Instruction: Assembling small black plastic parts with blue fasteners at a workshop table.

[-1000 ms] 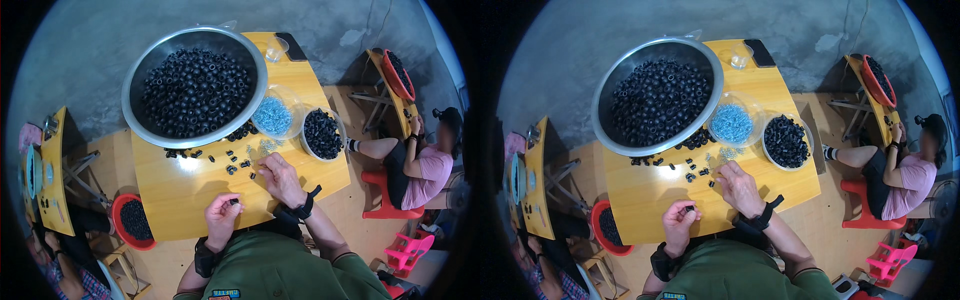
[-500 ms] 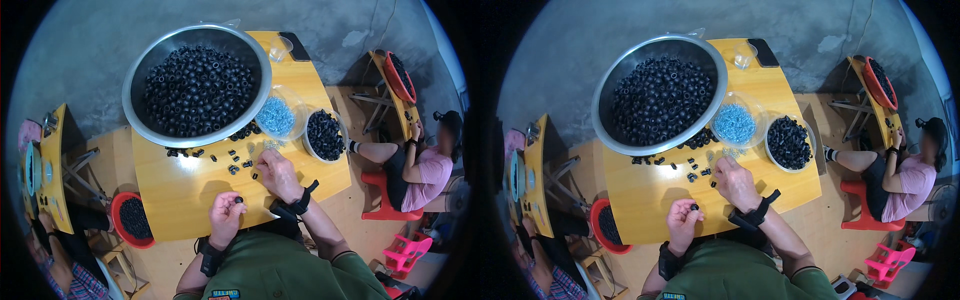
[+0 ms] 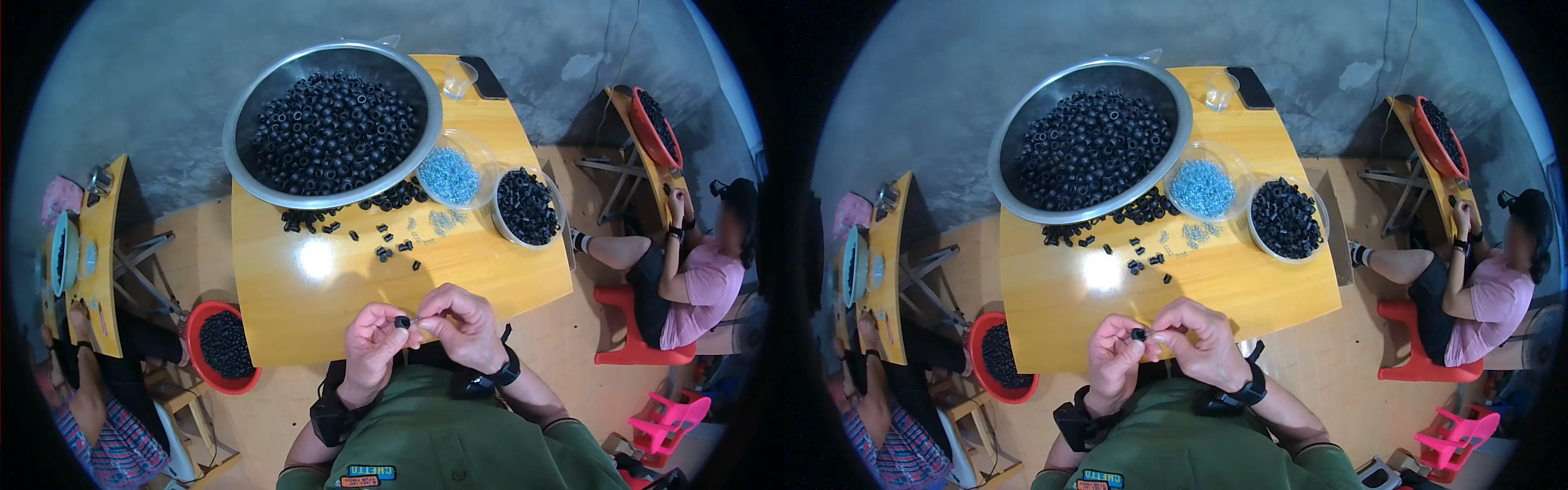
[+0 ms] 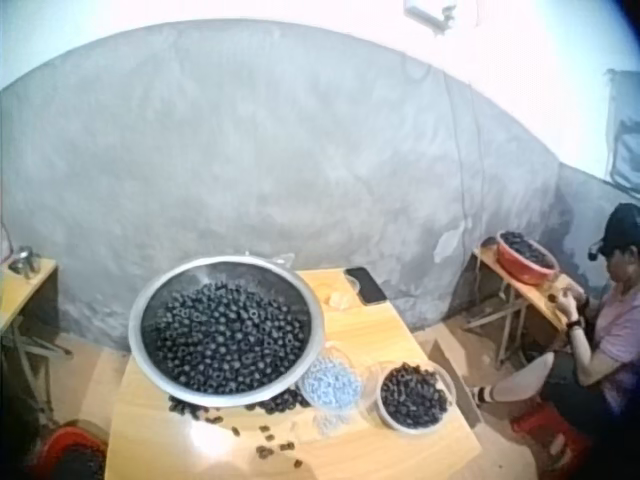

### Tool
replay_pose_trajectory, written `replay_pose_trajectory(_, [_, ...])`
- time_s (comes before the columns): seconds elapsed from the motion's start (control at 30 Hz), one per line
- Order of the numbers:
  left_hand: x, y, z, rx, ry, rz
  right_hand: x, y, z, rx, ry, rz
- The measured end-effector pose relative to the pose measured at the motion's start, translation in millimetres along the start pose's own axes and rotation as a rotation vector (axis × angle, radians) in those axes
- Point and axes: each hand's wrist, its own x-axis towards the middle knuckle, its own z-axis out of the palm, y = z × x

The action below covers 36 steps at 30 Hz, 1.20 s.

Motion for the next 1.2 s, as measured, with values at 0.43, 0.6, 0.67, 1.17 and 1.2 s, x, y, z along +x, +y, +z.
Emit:
replay_pose_trajectory(0.43, [-28,4,13,0.262,-0.047,0.025,-26,-14,4,-0.282,-0.007,-0.377])
replay_pose_trajectory(0.6, [-34,-4,11,0.104,-0.032,0.046,-33,-12,6,-0.39,-0.022,-0.518])
replay_pose_trajectory(0.67, [-34,-10,4,0.096,-0.035,0.033,-35,-11,6,-0.365,-0.038,-0.485])
replay_pose_trajectory(1.17, [-12,-19,-22,0.022,0.099,-0.115,29,47,-28,-0.872,0.018,-0.049])
replay_pose_trajectory(1.2, [-11,-19,-23,0.018,0.102,-0.119,39,46,-28,-0.873,0.015,-0.044])
